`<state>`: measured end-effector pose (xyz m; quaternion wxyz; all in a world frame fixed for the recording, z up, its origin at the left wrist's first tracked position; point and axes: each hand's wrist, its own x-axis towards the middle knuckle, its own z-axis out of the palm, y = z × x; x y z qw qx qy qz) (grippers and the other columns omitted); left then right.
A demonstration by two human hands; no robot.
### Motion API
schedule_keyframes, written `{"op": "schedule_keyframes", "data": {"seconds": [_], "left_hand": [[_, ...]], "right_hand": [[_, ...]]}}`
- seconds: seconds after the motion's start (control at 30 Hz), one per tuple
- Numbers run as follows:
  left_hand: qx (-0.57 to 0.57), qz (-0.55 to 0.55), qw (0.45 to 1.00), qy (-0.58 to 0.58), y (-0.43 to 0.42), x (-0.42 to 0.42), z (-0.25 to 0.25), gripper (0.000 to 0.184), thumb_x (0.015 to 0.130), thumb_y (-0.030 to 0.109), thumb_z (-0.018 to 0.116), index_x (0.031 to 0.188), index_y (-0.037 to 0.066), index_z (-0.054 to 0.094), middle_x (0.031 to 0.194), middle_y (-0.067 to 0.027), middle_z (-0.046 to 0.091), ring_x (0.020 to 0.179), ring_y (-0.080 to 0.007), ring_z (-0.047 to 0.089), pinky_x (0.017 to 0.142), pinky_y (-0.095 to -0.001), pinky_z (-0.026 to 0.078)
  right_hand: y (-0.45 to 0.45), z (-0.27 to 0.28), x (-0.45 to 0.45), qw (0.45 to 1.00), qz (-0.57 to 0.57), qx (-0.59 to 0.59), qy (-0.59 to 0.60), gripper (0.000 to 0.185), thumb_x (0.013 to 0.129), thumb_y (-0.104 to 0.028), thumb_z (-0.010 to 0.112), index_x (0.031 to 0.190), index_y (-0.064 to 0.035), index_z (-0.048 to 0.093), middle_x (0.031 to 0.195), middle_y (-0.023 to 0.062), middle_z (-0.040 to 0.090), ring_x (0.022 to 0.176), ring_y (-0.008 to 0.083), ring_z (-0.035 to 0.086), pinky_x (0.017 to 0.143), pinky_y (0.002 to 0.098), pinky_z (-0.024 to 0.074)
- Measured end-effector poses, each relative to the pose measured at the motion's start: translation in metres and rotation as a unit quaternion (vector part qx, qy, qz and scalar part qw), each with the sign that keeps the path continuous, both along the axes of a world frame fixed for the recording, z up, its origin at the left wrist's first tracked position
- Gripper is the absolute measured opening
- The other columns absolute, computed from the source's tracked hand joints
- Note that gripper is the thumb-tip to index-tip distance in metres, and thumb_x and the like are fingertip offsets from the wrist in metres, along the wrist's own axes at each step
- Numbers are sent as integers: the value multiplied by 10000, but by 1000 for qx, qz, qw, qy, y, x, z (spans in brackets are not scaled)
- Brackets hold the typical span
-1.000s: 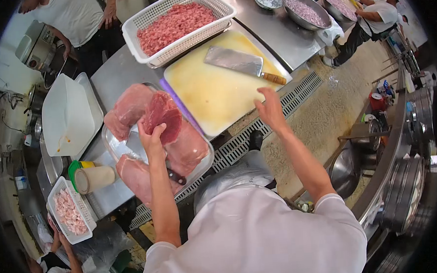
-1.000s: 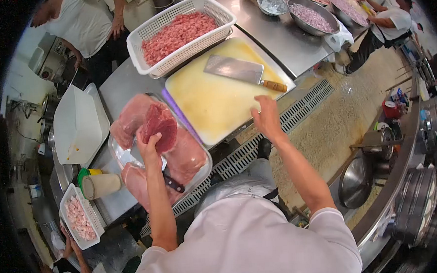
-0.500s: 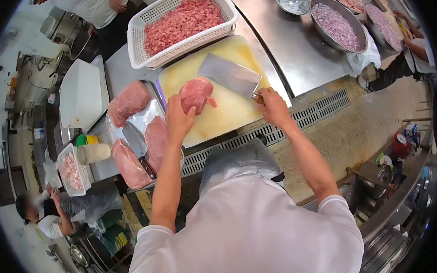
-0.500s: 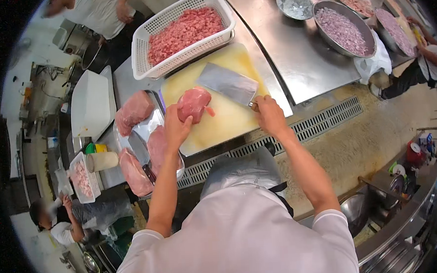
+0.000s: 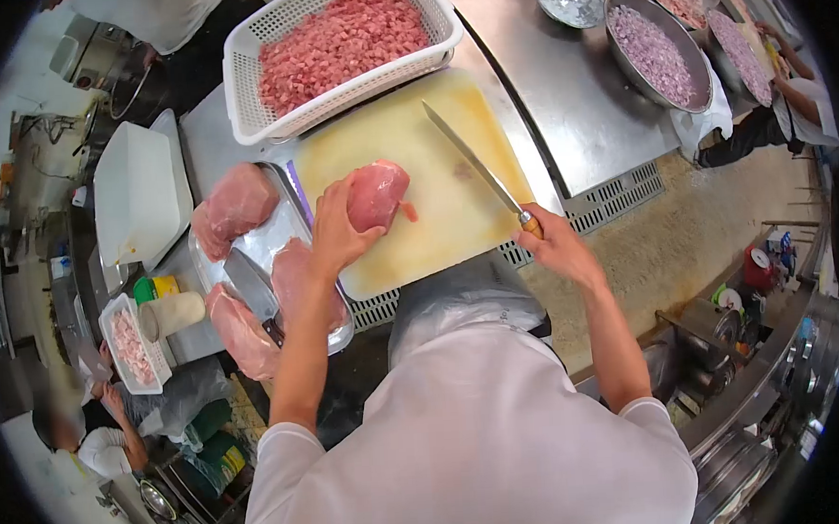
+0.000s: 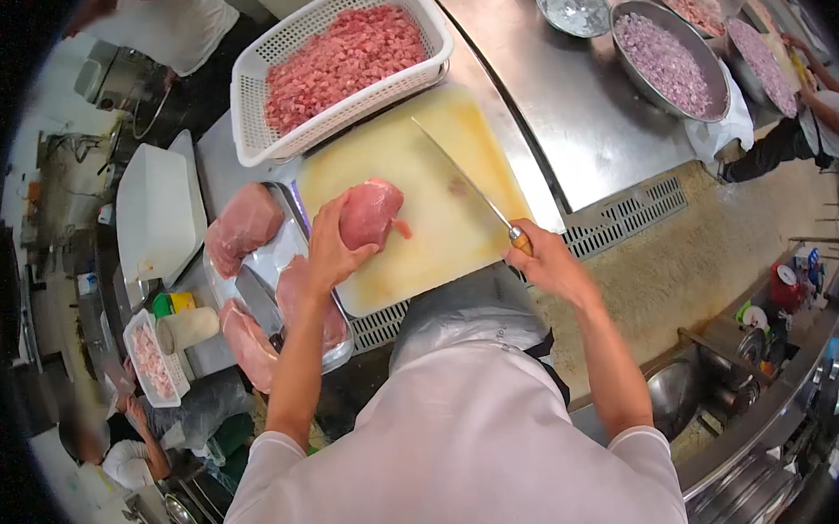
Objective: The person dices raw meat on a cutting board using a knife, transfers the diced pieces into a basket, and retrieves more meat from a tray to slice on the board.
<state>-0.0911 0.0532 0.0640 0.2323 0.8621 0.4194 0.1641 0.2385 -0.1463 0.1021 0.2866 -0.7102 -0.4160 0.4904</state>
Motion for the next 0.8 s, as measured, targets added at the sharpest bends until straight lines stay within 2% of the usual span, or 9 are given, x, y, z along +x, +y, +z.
{"op": "schedule_keyframes", "data": {"seconds": [0.07,0.17,0.2,0.27,0.37,0.47,0.57,0.67,0.8], "left_hand": [[1,82,996,-19,-17,13,-8,959,668,324,938,1462,0,509,1396,-218,591,1306,-403,557,1117,-476,444],[-151,198,967,-49,-39,30,1,851,713,316,913,1415,3,547,1353,-214,608,1250,-391,584,1076,-471,467],[-138,189,972,-39,-42,28,-1,800,738,327,895,1389,7,559,1353,-214,595,1263,-397,564,1086,-477,455],[-107,169,979,-23,-46,24,-7,701,788,349,858,1339,16,582,1352,-214,569,1289,-408,524,1106,-488,431],[132,55,983,-111,-44,32,-18,564,880,294,779,1331,14,588,1334,-223,556,1270,-430,518,1103,-513,419],[131,79,974,-167,-41,65,-34,520,909,224,719,1360,10,570,1325,-237,540,1268,-442,508,1114,-533,405],[86,157,958,-223,-49,91,-51,534,905,173,683,1397,12,552,1335,-242,534,1276,-434,498,1140,-527,376],[132,214,952,-173,-56,110,-45,481,905,137,660,1356,-2,570,1332,-255,529,1265,-436,501,1122,-511,392],[167,181,960,-136,-50,116,-31,341,882,69,619,1216,3,644,1237,-237,559,1177,-425,517,1033,-511,436]], "right_hand": [[-8,-23,-7,998,2,41,-39,475,974,-200,724,1377,-4,564,863,106,639,772,188,594,731,340,509],[-4,-12,-21,999,-16,-20,44,484,973,-211,726,1375,-26,530,901,142,655,814,201,618,766,341,514],[-1,-10,-24,1000,5,-20,-12,475,973,-223,729,1358,-46,513,857,148,653,773,216,622,748,352,516],[1,-11,-27,1000,-4,-15,-20,478,975,-233,734,1358,-56,510,817,144,647,746,226,621,740,364,517],[7,0,-24,999,-12,-45,-18,469,1010,-333,697,1349,-33,575,776,148,656,717,246,628,740,394,521],[12,-6,-8,999,-1,-41,8,493,1034,-398,649,1320,4,630,807,170,677,733,258,646,744,411,521],[7,-9,11,999,39,-14,-6,518,1045,-418,620,1291,36,653,821,194,686,738,286,660,737,424,519],[13,8,25,995,88,-14,-37,511,1046,-405,617,1279,48,648,798,206,685,724,328,668,723,440,515],[15,56,34,991,130,-30,-11,485,1055,-390,600,1274,41,648,758,205,681,696,370,664,702,465,506]]}}
